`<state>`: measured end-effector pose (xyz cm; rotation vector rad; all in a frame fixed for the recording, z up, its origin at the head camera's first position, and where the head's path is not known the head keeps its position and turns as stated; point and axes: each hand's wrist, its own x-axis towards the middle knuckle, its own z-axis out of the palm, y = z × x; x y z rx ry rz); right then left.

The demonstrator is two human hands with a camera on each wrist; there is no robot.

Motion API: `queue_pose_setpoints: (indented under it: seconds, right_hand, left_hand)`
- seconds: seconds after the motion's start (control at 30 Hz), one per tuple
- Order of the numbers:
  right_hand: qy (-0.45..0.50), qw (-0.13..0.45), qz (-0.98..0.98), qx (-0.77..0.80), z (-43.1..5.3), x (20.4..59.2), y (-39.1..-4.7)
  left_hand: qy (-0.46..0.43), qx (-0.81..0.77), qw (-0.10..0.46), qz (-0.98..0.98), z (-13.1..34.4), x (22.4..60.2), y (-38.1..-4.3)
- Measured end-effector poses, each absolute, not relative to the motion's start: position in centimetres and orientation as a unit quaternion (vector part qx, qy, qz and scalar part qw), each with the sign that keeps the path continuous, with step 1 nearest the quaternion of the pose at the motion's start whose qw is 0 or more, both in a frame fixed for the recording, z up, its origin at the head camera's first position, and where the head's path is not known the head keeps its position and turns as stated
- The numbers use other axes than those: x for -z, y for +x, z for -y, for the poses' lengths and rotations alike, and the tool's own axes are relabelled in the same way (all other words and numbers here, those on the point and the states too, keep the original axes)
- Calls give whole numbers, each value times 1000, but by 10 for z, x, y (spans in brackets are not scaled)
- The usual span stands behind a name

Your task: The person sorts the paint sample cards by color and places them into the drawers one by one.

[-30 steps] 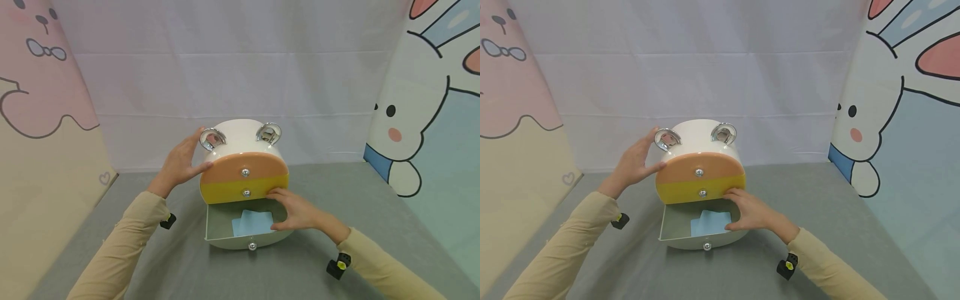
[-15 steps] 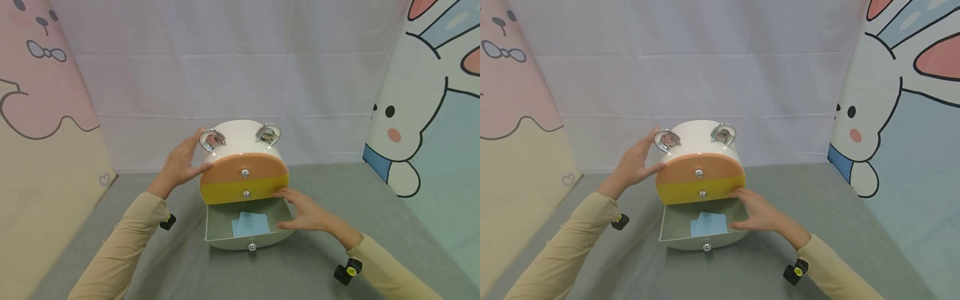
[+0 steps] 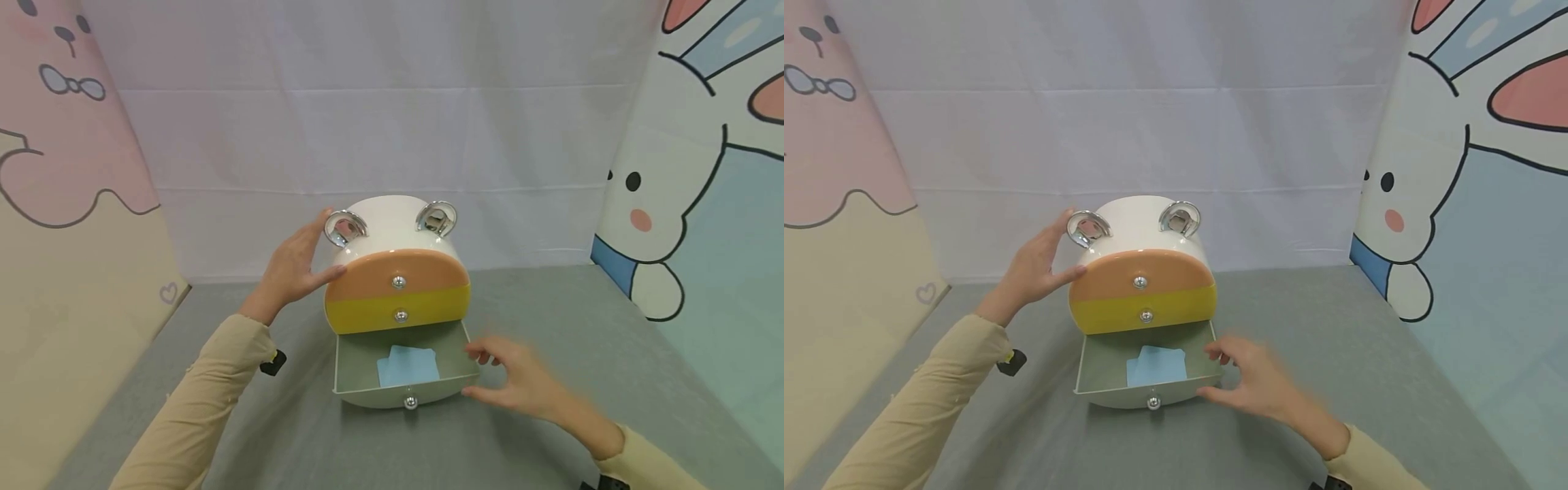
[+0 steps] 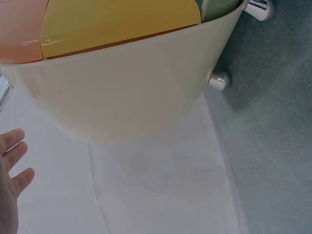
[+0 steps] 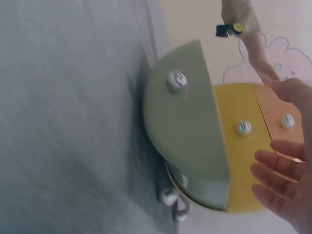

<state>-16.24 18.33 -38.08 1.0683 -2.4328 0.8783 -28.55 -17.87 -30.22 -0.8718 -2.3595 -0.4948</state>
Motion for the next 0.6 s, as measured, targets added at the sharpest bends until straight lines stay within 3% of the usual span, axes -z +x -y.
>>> queue_pose_setpoints:
  seconds: [0.13,0.6]
  right_hand:
    - [365,179,858,-314,-169,395,-148]
    - [268,116,901,-321,-118,435,-127]
  left_hand:
    - [-323,183,286,883,179,301,-285]
    - [-323,180,282,885,179,302,-286]
